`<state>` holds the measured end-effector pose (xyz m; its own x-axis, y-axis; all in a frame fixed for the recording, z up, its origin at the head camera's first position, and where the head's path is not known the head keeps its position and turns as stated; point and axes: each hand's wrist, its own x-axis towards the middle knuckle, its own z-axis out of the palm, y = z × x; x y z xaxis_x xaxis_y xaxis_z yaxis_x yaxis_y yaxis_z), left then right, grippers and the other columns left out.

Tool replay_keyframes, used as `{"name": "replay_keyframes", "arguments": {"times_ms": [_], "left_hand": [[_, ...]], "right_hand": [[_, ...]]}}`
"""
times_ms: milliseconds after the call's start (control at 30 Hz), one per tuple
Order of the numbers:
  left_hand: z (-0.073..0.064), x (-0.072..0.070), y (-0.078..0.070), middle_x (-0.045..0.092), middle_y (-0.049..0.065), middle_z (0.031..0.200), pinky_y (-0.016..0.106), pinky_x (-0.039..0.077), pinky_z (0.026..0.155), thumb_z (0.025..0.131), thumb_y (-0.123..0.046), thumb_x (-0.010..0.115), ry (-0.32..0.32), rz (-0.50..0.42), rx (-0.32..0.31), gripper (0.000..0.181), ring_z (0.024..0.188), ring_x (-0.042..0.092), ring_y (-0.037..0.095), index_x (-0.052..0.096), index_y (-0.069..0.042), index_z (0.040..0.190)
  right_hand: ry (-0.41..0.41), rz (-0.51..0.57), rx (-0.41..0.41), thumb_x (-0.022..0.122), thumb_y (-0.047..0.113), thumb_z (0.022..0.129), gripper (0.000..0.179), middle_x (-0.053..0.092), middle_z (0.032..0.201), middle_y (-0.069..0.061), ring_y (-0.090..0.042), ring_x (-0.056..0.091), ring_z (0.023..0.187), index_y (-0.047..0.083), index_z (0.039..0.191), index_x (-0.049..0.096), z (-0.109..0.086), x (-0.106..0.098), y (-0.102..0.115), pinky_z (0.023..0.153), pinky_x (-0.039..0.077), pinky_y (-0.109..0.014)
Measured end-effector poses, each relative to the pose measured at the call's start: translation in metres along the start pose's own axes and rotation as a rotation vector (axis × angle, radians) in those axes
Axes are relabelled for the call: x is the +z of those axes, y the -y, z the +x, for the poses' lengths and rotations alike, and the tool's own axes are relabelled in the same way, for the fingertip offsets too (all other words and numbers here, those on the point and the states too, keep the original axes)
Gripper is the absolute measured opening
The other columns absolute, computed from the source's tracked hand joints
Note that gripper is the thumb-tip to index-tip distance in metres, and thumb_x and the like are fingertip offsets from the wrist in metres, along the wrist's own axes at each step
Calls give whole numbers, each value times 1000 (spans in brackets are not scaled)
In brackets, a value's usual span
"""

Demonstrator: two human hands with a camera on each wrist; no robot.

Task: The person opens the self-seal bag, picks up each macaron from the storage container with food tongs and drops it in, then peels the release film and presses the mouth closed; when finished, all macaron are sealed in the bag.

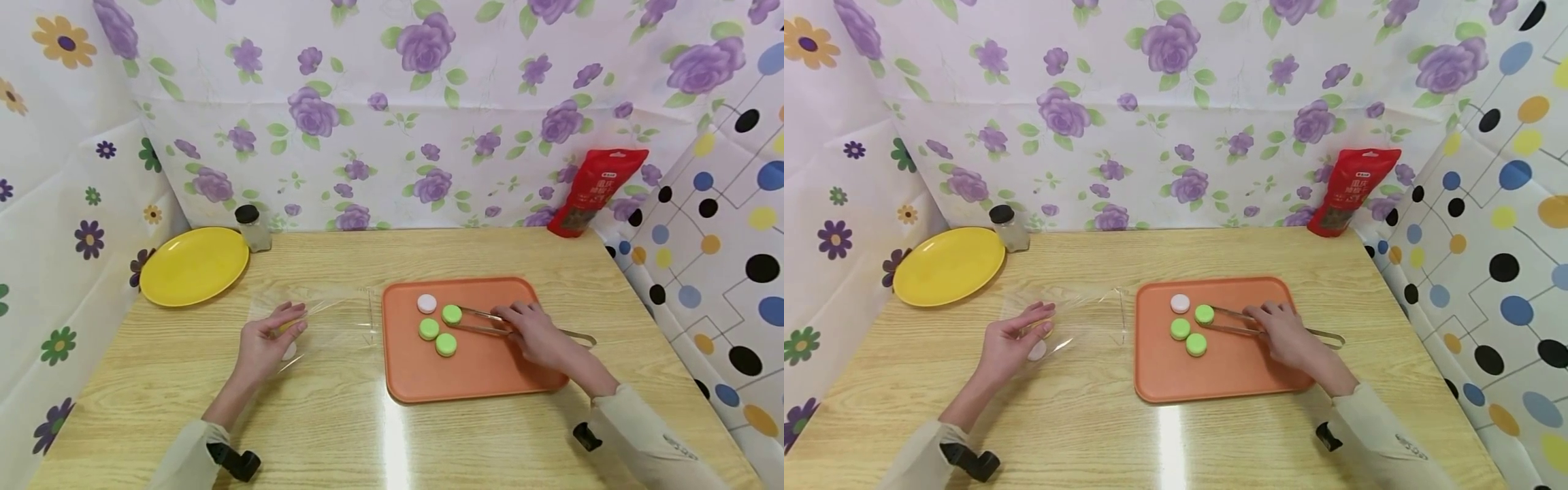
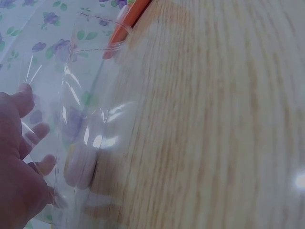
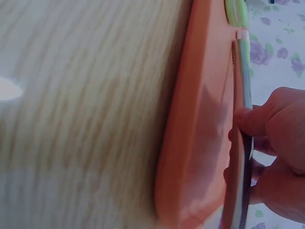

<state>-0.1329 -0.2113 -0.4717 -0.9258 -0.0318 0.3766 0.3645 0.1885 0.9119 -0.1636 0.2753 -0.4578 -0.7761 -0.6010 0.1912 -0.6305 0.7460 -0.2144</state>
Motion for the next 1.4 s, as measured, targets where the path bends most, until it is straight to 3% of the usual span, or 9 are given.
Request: {"name": "replay_keyframes", "arguments": {"times_ms": [333,500,633,900,1233,1400], "left_hand": [[-3,-5,-3,65,32,115,21,49,94,86,13,71,-14,-4,-3,15,123,54,6,70,16,100],[-3,-6,-1,65,32,115,22,50,92,86,14,71,-22,-10,-20,15,122,54,6,70,16,101],[-3,-6,-2,64,33,115,21,51,90,85,15,71,-22,-16,-24,16,121,54,3,69,18,101],[-2,-5,-2,64,33,115,20,49,93,85,15,71,-22,-8,-14,17,120,53,2,69,18,101],[-1,-4,-3,66,29,115,23,49,95,86,12,72,-9,-12,-16,17,122,54,7,70,16,102],[1,-3,-3,66,29,115,21,46,99,85,13,72,1,-7,-3,18,126,53,24,70,16,102]], "right_hand": [[-24,16,-15,71,-12,85,44,61,110,-14,-32,55,96,1,125,59,7,1,-1,82,45,-50],[-65,56,-62,72,-14,83,45,62,108,-15,-32,56,95,0,124,60,13,-2,4,84,44,-51],[-84,94,-92,72,-13,84,43,63,109,-15,-32,56,95,-1,124,60,22,-5,14,81,45,-50],[-44,114,-98,70,-7,89,38,63,117,-11,-34,55,102,3,125,61,48,-7,44,85,49,-51],[-9,208,-201,68,-7,91,35,64,120,-14,-32,55,102,-1,125,61,90,1,80,85,47,-47],[23,215,-227,69,-4,92,34,65,118,-14,-31,56,101,-3,125,61,109,8,95,86,47,-45]]}}
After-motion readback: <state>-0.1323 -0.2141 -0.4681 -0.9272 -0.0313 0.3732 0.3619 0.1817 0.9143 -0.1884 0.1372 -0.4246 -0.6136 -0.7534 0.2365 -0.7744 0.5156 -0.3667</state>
